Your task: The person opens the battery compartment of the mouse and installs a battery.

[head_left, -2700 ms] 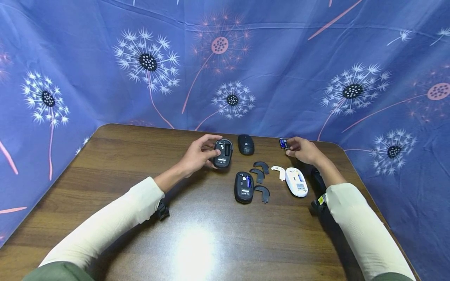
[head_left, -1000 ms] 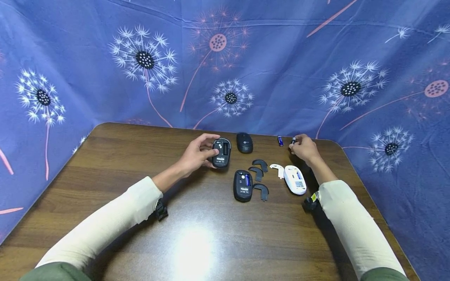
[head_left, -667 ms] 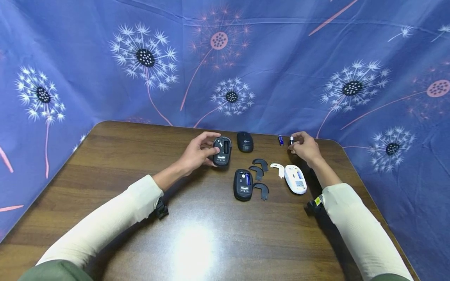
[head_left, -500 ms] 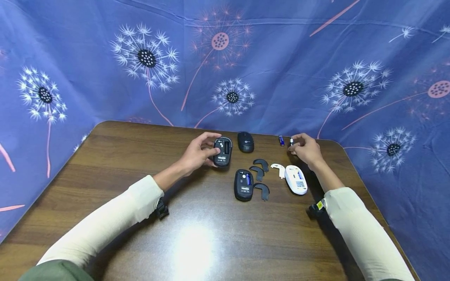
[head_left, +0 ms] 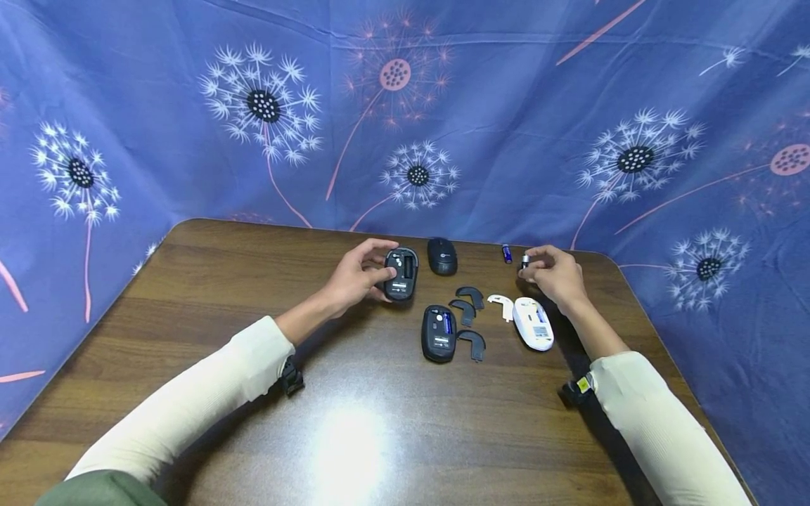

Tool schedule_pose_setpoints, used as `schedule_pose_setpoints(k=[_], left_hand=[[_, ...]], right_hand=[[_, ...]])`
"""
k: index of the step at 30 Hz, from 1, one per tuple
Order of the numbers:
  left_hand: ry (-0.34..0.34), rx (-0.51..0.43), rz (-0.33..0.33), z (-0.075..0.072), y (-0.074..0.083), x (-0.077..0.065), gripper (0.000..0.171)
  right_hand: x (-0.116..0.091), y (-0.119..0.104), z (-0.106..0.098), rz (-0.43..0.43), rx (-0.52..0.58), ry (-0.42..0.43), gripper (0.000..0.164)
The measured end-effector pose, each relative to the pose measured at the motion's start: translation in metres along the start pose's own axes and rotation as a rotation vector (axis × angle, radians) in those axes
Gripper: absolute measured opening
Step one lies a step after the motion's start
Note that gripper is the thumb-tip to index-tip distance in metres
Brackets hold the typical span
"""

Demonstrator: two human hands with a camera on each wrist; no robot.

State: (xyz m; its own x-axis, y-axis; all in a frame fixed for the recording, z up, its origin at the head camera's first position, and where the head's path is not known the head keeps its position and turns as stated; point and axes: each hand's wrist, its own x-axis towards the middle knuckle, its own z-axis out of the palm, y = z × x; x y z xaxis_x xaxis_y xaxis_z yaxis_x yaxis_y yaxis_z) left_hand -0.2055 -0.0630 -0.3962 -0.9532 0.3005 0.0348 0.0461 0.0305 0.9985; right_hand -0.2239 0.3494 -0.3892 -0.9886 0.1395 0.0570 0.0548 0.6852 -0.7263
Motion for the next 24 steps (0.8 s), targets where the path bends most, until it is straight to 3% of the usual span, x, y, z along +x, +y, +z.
schedule_pose_setpoints(k=[8,17,24], left_hand=[[-0.010,-0.016,-0.006,-0.001,-0.001,0.001,0.058],[-0.015,-0.014,-0.008,0.000,-0.003,0.003,0.057],[-0.022,-0.001,-0.005,0.001,-0.005,0.004,0.056]], right_hand=[[-0.011,-0.010,0.003,-0.016,-0.054,-0.014,0.048],[-0.018,-0.030,0.010,-0.081,0.037,-0.056,0.049],[-0.023,-0.049,0.019,-0.080,-0.005,-0.070,0.049]])
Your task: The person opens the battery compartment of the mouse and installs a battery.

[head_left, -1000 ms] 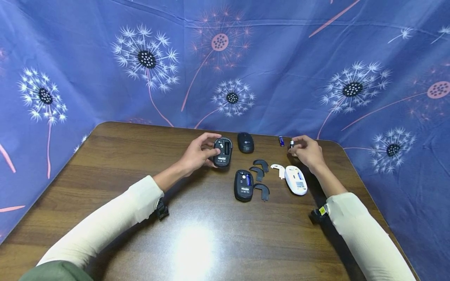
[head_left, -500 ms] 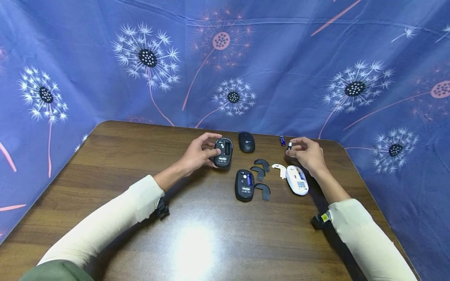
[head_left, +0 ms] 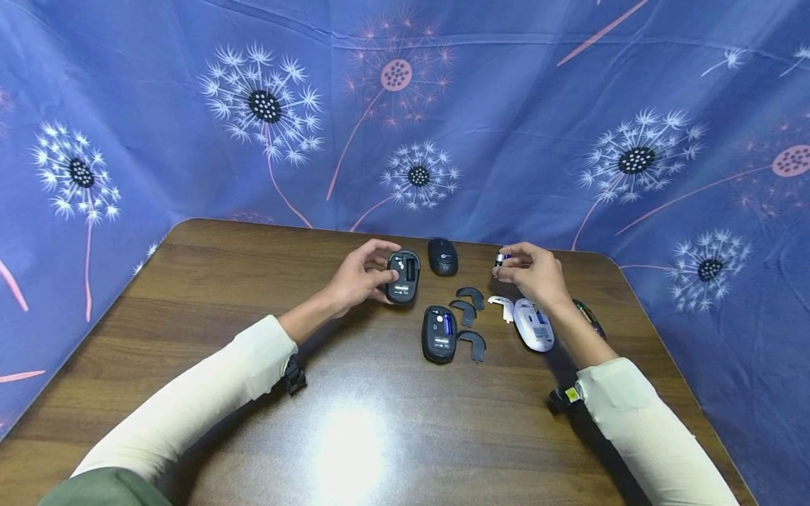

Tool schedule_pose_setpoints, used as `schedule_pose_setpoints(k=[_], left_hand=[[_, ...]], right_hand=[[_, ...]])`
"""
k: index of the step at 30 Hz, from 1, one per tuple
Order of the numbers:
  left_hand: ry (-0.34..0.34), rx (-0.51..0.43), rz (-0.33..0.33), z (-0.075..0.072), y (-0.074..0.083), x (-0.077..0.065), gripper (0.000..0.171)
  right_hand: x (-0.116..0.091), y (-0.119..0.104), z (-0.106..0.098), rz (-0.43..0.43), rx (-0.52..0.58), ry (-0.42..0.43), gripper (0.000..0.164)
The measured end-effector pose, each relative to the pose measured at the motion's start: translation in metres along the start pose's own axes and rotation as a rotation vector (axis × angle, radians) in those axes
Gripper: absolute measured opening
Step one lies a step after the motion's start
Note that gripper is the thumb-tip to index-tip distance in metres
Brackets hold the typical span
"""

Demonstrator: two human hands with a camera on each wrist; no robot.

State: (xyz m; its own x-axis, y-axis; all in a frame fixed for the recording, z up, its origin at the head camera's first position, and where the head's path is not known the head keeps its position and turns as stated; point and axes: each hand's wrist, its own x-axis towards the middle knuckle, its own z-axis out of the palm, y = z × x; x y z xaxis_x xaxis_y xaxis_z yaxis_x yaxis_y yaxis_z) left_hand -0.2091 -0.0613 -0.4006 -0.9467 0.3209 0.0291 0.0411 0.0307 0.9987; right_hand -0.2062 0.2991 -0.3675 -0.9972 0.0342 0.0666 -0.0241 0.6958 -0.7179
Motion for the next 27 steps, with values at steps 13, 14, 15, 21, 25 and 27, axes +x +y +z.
schedule_pose_setpoints(k=[13,14,15,21,25,27], left_hand=[[-0.014,0.003,-0.015,0.001,0.000,0.002,0.057],[-0.013,0.004,-0.018,0.001,0.001,0.002,0.057],[-0.013,0.003,-0.020,0.001,0.001,0.002,0.057],[-0.015,-0.006,-0.035,0.002,0.001,0.004,0.057],[-0.017,-0.009,-0.037,0.002,0.000,0.003,0.059],[-0.015,-0.007,-0.037,0.003,0.000,0.002,0.059]], right_hand=[[-0.001,-0.023,0.017,-0.064,0.042,0.010,0.041],[-0.001,-0.026,0.019,-0.067,0.050,0.007,0.041],[-0.001,-0.028,0.020,-0.071,0.051,0.002,0.041],[-0.003,-0.040,0.031,-0.075,0.062,-0.034,0.041],[-0.004,-0.047,0.040,-0.074,0.082,-0.055,0.040],[-0.004,-0.050,0.044,-0.079,0.093,-0.059,0.041]])
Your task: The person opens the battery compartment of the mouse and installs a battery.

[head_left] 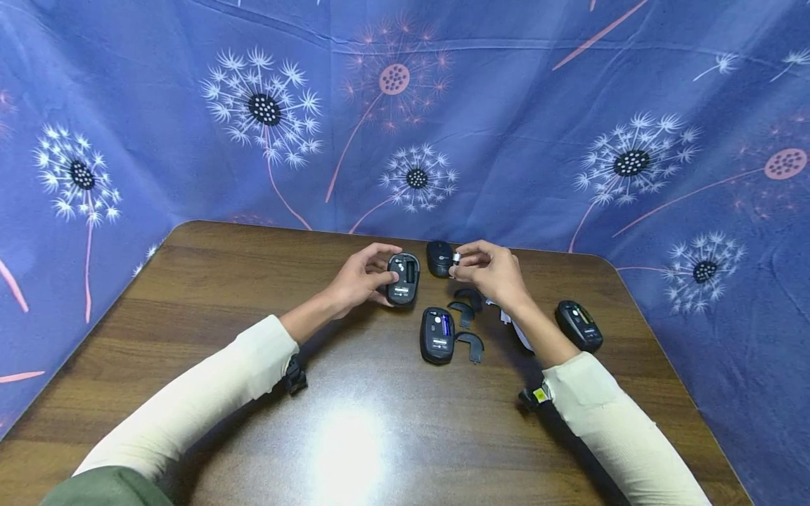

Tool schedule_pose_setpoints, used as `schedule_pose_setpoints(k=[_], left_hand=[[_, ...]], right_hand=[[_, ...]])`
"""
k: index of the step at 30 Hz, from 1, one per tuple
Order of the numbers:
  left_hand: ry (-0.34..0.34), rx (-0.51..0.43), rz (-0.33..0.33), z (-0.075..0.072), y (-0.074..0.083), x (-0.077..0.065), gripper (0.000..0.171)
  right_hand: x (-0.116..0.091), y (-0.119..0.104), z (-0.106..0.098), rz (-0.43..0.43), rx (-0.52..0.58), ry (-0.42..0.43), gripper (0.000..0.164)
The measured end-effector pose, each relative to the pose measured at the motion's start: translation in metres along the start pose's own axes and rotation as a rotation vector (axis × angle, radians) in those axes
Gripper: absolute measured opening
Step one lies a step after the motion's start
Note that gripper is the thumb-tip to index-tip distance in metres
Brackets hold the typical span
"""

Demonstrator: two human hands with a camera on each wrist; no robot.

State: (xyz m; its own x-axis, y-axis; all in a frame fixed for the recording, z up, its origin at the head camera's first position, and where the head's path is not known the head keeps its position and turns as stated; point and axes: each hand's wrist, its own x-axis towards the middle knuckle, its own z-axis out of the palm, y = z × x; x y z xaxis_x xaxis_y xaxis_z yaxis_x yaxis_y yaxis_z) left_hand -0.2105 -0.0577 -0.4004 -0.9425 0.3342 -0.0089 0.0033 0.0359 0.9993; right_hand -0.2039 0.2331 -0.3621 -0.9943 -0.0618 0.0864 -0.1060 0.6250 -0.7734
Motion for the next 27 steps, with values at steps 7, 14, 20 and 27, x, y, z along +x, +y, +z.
schedule_pose_setpoints(k=[7,14,20,27], left_hand=[[-0.002,0.016,-0.009,0.000,0.001,-0.001,0.058],[-0.009,0.020,-0.001,0.000,0.002,0.002,0.059],[-0.015,0.006,-0.011,0.001,0.002,0.002,0.058],[-0.011,0.013,-0.007,0.003,0.000,0.002,0.059]], right_hand=[[0.003,-0.006,0.010,-0.015,0.060,-0.036,0.044],[0.006,-0.017,0.015,-0.022,0.107,-0.046,0.044],[0.009,-0.024,0.020,-0.014,0.185,-0.044,0.039],[0.010,-0.032,0.026,-0.043,0.277,-0.072,0.036]])
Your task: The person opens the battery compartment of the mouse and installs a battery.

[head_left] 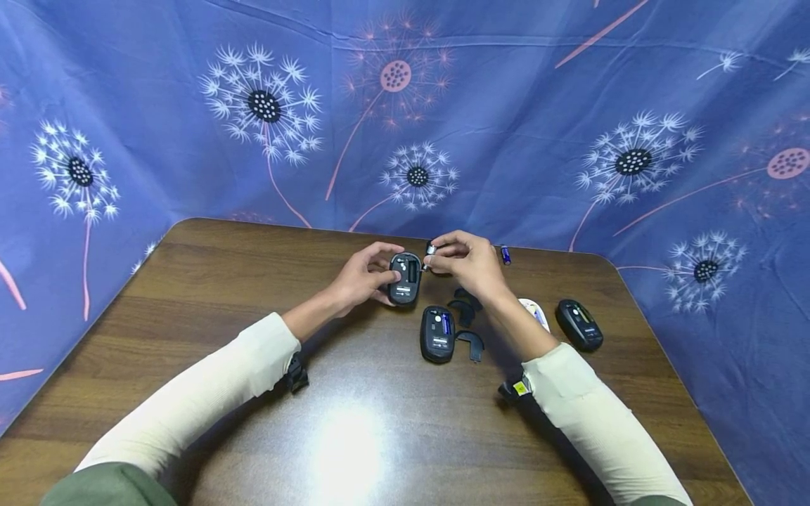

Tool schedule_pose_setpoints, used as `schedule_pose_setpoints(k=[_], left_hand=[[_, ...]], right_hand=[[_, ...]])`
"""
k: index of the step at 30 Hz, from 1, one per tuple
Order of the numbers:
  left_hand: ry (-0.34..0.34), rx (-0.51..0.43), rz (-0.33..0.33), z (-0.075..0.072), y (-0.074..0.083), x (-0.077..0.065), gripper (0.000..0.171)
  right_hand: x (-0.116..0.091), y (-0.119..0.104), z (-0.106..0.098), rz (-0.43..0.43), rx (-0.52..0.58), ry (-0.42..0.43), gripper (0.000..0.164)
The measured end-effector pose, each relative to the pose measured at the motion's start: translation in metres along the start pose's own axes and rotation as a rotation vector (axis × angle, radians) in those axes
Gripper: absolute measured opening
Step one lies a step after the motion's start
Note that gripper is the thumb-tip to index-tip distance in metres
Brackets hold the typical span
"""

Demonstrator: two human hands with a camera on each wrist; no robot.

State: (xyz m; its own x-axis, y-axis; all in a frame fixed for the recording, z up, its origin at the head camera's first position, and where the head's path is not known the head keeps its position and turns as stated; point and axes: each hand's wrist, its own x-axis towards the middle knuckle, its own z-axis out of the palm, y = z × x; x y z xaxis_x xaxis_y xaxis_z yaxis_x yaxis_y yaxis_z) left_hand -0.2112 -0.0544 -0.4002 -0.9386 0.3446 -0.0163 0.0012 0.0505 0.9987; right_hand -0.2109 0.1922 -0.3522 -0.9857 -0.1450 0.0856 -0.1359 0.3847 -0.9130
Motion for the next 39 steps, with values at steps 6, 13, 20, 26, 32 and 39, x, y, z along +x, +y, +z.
schedule_pose_setpoints(k=[6,13,20,26,32,39], left_hand=[[-0.001,-0.014,-0.007,0.002,-0.001,0.001,0.057],[-0.002,-0.012,-0.004,0.004,0.000,0.001,0.060],[0.003,-0.001,0.005,0.006,0.002,0.001,0.058],[0.011,0.001,0.017,0.006,0.004,0.002,0.058],[0.025,0.011,0.023,0.005,0.003,0.001,0.056],[0.014,0.002,0.040,0.004,0.003,0.000,0.056]], right_hand=[[0.000,-0.001,0.007,-0.055,-0.052,-0.001,0.033],[0.000,-0.004,0.016,-0.111,-0.144,0.022,0.029],[-0.001,-0.004,0.021,-0.123,-0.199,0.018,0.028],[-0.002,-0.004,0.021,-0.090,-0.261,0.001,0.026],[-0.003,-0.004,0.021,-0.022,-0.205,-0.057,0.036],[0.001,-0.004,0.021,0.185,0.057,-0.177,0.053]])
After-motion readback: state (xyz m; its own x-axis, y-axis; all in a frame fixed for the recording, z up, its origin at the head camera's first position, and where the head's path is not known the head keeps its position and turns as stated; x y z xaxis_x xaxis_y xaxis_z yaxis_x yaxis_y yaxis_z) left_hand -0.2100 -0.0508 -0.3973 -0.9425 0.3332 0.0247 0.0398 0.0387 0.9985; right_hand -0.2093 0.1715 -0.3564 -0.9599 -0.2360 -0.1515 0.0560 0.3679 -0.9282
